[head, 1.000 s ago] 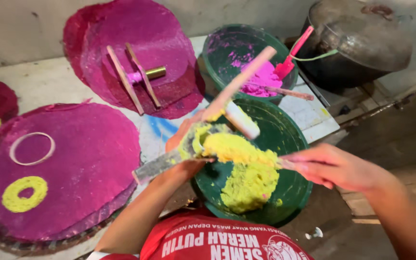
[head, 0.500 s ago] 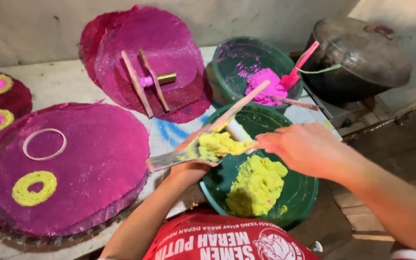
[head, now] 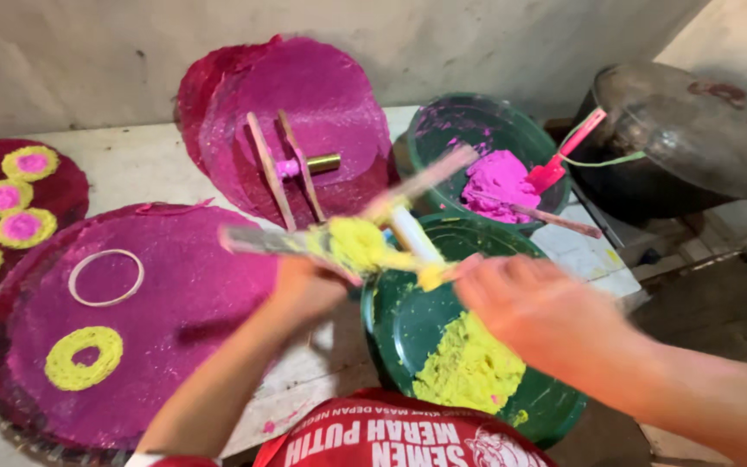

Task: The person assembles colorful dough rounds into patterns on a base sheet and then uses a stamp tool to create ring shapes from dough.

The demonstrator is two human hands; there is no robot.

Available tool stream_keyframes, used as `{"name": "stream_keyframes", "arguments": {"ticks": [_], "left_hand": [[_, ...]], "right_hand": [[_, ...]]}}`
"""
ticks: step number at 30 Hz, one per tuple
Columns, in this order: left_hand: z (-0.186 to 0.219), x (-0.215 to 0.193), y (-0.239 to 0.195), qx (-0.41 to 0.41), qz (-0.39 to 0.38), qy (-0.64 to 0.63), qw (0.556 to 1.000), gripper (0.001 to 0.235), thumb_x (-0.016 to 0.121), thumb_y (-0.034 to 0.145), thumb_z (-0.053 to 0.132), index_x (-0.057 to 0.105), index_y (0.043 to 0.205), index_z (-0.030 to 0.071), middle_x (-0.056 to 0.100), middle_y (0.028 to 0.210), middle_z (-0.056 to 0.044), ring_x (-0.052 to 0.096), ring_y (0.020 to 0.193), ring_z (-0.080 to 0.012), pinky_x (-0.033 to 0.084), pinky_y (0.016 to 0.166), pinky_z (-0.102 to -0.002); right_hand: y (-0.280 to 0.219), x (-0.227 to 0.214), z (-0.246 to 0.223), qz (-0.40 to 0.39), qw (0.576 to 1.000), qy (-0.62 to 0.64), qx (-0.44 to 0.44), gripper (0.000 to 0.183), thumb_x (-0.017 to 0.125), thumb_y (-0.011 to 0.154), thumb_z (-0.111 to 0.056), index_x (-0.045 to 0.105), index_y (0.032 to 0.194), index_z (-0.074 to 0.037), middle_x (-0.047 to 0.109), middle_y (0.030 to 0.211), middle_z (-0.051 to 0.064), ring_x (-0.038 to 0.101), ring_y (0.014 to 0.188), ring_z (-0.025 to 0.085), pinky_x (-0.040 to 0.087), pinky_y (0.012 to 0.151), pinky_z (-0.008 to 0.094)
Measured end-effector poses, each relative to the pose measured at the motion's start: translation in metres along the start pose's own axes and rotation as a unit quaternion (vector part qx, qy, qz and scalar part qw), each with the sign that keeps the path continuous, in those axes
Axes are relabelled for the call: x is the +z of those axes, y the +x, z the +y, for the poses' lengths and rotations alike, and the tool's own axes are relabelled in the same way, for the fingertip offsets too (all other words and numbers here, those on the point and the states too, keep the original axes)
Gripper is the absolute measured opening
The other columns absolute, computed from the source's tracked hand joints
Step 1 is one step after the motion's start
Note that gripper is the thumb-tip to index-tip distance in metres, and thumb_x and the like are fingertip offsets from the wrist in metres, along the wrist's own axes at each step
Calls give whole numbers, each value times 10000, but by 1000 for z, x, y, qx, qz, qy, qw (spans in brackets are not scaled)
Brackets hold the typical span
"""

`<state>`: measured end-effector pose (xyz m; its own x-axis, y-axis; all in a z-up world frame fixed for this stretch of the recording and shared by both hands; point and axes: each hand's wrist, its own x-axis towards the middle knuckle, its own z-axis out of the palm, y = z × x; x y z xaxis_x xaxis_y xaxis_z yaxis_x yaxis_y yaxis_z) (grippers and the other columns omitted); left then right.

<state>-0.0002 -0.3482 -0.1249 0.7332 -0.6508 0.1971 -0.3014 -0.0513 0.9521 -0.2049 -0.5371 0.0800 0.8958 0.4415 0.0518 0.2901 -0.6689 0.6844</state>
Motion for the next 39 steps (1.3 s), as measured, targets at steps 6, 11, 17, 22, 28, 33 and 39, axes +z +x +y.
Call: {"name": "stream_keyframes", "arguments": {"ticks": [6, 11, 17, 22, 28, 33, 39], "left_hand": [[28, -11, 27, 193, 107, -190, 957, 580, 659, 936, 134, 454, 1464, 6, 606, 1362, -180, 631, 1209, -291, 547, 1049, -388], [43, -23, 54, 13, 225, 397, 890, 658, 715, 881, 210, 459, 1471, 64, 631, 1310, -168, 651, 1153, -337, 545, 924, -419], [44, -32, 51, 191, 250, 185, 931, 755, 718, 911, 202, 407, 1580, 45, 625, 1439, -163, 687, 1213, -329, 597, 984, -409], [68, -27, 43, 190, 303, 365, 859, 957, 845, 750, 303, 351, 1521, 24, 372, 1563, -301, 621, 1165, -468, 584, 865, -469], [68, -25, 47, 145, 319, 316, 882, 990, 829, 788, 260, 277, 1549, -49, 450, 1369, -368, 670, 974, -440, 579, 693, -473], [56, -48, 29, 157, 309, 365, 864, 934, 814, 785, 285, 369, 1580, 78, 616, 1001, -129, 684, 815, -321, 566, 657, -451], [53, -30, 17, 39, 152, 420, 894, 882, 797, 746, 376, 451, 1519, 129, 652, 973, -113, 699, 797, -289, 565, 634, -435]], "right_hand": [[49, 18, 4, 177, 807, 518, 223, 411, 642, 930, -11, 599, 1338, -8, 719, 1064, 167, 733, 894, 284, 581, 737, 360], [80, 95, -60, 129, 692, 655, 275, 473, 581, 974, -15, 540, 1446, -4, 713, 926, 185, 690, 787, 198, 557, 715, 317], [45, 136, -50, 11, 668, 689, 280, 456, 617, 973, -92, 588, 1425, -37, 626, 745, 96, 501, 628, 97, 464, 560, 267], [56, 140, -32, 66, 563, 749, 343, 426, 596, 999, -119, 611, 1410, -10, 569, 735, 53, 465, 624, 59, 421, 542, 248], [67, 150, -65, 126, 664, 695, 248, 403, 612, 996, -160, 608, 1349, 35, 714, 873, 51, 596, 764, 43, 518, 656, 245], [62, 130, 9, -53, 659, 728, 179, 358, 610, 990, -238, 717, 1245, -11, 734, 830, 73, 560, 703, 59, 513, 630, 278], [115, 78, 59, -192, 878, 437, 31, 270, 608, 993, -289, 740, 999, -54, 675, 777, 134, 599, 631, 253, 493, 591, 395]]}}
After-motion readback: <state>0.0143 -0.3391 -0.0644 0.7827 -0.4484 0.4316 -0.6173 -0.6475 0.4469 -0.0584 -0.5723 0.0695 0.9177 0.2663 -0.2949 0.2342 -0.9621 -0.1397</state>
